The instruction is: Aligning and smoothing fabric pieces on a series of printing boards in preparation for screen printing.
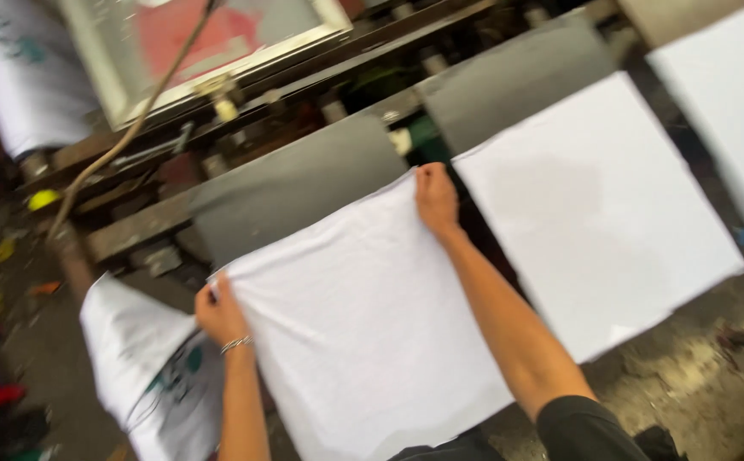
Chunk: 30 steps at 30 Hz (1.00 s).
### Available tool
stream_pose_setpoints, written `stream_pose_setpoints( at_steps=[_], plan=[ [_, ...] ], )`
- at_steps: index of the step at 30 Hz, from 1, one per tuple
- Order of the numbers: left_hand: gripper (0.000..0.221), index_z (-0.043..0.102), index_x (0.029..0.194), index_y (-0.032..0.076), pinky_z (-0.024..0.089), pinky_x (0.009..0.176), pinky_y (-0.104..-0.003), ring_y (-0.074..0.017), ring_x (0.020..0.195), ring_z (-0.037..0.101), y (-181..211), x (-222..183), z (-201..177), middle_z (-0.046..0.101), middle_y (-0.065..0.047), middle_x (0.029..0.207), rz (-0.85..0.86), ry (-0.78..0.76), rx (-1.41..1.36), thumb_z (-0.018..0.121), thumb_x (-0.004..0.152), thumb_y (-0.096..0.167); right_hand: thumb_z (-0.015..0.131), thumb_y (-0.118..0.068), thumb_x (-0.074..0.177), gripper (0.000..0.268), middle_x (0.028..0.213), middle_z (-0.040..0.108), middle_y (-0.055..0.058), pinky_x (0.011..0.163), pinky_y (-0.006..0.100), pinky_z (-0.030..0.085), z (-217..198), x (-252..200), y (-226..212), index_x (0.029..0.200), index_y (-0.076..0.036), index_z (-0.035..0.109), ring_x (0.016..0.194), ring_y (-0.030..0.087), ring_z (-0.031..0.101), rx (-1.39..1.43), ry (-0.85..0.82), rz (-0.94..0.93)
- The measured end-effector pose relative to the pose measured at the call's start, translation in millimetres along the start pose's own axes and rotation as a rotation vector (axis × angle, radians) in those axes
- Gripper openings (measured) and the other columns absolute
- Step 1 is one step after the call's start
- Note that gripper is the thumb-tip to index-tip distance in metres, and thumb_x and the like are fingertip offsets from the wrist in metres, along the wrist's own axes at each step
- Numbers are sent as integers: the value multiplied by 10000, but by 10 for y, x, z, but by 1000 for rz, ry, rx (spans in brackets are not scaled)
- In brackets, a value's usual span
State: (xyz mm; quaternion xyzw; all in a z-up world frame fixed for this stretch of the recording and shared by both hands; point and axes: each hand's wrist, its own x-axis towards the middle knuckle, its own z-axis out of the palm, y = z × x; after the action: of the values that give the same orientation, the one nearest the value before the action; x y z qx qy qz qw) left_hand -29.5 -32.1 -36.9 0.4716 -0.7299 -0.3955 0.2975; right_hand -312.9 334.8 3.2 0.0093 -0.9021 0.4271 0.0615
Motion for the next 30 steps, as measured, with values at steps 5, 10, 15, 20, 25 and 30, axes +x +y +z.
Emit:
stream_pose_setpoints(
  at_steps=[5,10,15,20,25,30],
  plan=[
    [249,732,1112,100,499,770,-302,-154,814,613,343,-45,-72,719,-72,975,-117,12,-11,758,976,307,696,-263,1032,150,879,684,95,805,420,554,8,-29,93,985,-125,658,882,296,701,-197,23,-230],
    [209,732,1085,144,516,724,-312,-172,762,664,614,-28,-84,735,-47,928,-33,43,11,696,1041,345,610,-243,1104,136,822,626,-5,763,327,533,-117,84,-132,1017,-140,596,787,193,666,-144,-19,-150],
    [196,701,1104,121,542,766,-355,-230,846,704,664,-42,-159,737,-91,941,41,-12,35,648,1091,309,633,-184,1075,68,820,635,-11,790,327,537,-111,73,-68,1099,-136,591,788,172,656,-84,-42,-126],
    [191,694,1102,138,558,812,-372,-240,925,728,672,79,-157,762,-74,975,106,-24,71,641,1108,321,583,-92,1076,38,846,612,44,803,349,530,-112,183,-199,1110,-106,574,811,203,634,-22,-11,-199],
    [205,701,1077,122,543,838,-415,-274,921,721,585,126,-56,746,-93,936,86,-73,67,642,1100,317,552,-66,1073,57,861,618,29,796,334,527,-25,256,-155,1086,-115,577,812,181,636,5,-63,-159],
    [241,701,1106,109,549,842,-441,-284,949,720,608,68,-168,752,-105,954,18,-139,89,611,1108,333,588,-230,1087,142,884,668,52,805,384,529,-152,177,-194,1161,-109,603,832,196,639,48,-155,9]
  ],
)
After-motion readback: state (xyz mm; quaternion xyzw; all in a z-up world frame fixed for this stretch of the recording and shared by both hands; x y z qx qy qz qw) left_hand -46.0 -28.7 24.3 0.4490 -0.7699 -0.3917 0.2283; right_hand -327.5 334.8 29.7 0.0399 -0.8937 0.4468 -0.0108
